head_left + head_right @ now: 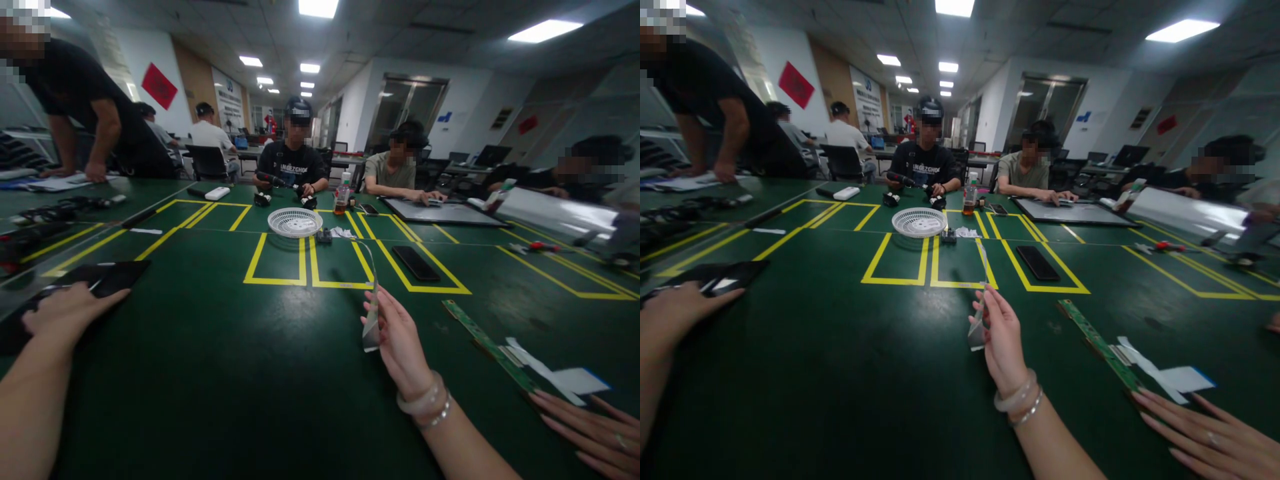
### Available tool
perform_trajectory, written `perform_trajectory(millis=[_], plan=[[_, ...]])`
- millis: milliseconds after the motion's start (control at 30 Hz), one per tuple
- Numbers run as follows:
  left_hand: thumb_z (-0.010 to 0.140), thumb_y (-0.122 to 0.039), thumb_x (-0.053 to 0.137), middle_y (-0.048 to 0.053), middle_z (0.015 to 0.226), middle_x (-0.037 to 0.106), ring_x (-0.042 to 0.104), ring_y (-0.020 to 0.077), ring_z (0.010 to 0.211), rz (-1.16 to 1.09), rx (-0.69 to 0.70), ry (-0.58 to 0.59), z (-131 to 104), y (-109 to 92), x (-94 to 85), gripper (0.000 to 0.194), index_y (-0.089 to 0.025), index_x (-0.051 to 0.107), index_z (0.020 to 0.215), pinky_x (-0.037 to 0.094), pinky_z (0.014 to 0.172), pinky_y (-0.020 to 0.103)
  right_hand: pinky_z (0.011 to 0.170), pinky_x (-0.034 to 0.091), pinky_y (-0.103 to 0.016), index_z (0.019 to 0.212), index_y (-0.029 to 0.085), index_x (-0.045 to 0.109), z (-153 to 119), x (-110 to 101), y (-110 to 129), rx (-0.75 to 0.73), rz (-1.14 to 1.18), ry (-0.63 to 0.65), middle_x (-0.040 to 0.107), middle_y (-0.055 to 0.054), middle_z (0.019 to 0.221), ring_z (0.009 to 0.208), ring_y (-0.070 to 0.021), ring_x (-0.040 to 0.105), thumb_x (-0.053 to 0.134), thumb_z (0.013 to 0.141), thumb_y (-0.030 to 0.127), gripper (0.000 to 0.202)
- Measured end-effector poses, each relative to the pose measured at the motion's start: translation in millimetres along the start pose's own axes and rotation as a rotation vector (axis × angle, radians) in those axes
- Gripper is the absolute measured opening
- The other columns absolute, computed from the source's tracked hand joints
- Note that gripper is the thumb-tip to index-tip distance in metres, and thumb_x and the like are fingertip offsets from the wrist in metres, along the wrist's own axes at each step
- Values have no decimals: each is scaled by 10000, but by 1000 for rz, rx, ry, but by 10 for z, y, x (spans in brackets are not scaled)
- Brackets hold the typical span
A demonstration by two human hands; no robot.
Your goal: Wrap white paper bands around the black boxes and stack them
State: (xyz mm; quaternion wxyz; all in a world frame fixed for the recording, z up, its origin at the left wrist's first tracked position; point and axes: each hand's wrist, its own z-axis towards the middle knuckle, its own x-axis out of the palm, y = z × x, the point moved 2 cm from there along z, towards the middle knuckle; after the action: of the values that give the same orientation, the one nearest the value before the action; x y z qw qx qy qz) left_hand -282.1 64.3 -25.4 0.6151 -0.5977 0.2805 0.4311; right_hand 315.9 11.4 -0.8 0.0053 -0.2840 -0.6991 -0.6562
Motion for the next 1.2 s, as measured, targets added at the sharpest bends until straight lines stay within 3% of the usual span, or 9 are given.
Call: perform_trajectory(millis=[133,267,333,500,633,767,967,1100,1200], plan=[[470,-766,647,121,632,631,325,595,1234,123,-175,-213,23,17,-54,651,-126,574,567,157,817,633,641,606,-240,1097,247,710,-33,9,36,13,11,-4,735,-27,1068,926,-180,682,835,692,429,461],[563,-822,616,175,1050,669,539,514,1067,185,-239,-52,53,-446,40,939,-112,646,1176,386,807,538,649,603,-238,1091,242,717,-38,3,38,10,7,7,731,-32,1081,919,-174,679,834,690,445,465],[709,-785,566,188,1211,608,585,443,1027,220,-123,66,10,-888,149,939,-119,524,1369,458,788,474,650,600,-237,1094,241,718,-26,-2,22,9,4,17,729,-35,1094,922,-172,674,837,681,463,484],[765,-633,687,105,1258,601,544,359,1150,236,455,119,-407,-2042,537,652,-203,614,1250,394,1013,496,649,593,-228,1098,241,720,-2,-6,-8,-19,-17,27,728,-39,1111,938,-173,669,833,674,497,508],[694,-549,811,53,1365,539,466,333,1277,125,720,240,-876,-2561,858,653,-277,620,1256,227,1159,523,655,594,-230,1109,250,720,-25,18,-1,-50,-37,45,728,-37,1117,946,-175,672,821,690,503,500],[647,-516,867,45,1392,512,457,329,1288,69,804,362,-1122,-2746,1066,721,-296,604,1282,184,1180,539,665,603,-247,1121,263,717,-60,54,3,-83,-56,94,730,-37,1124,946,-183,681,822,697,480,487],[670,-513,862,65,1404,496,456,323,1290,78,860,382,-1122,-2755,1258,723,-265,593,1293,194,1174,538,715,594,-296,1191,267,692,-96,117,-42,-153,-229,264,717,-67,1175,986,-215,687,780,757,463,484],[665,-549,861,78,1416,485,485,323,1250,65,1041,249,-1180,-2753,1261,753,-245,576,1292,311,1102,501,873,560,-380,1160,259,713,-169,170,-59,-264,-431,437,727,-70,1158,1008,-224,691,721,821,443,386],[787,-546,759,63,1196,625,592,281,1014,31,1233,43,-1284,-2789,1165,472,-208,646,1096,438,871,411,993,492,-444,1160,271,712,-272,220,-60,-440,-709,658,715,-55,1190,1104,-235,655,630,906,361,282]])
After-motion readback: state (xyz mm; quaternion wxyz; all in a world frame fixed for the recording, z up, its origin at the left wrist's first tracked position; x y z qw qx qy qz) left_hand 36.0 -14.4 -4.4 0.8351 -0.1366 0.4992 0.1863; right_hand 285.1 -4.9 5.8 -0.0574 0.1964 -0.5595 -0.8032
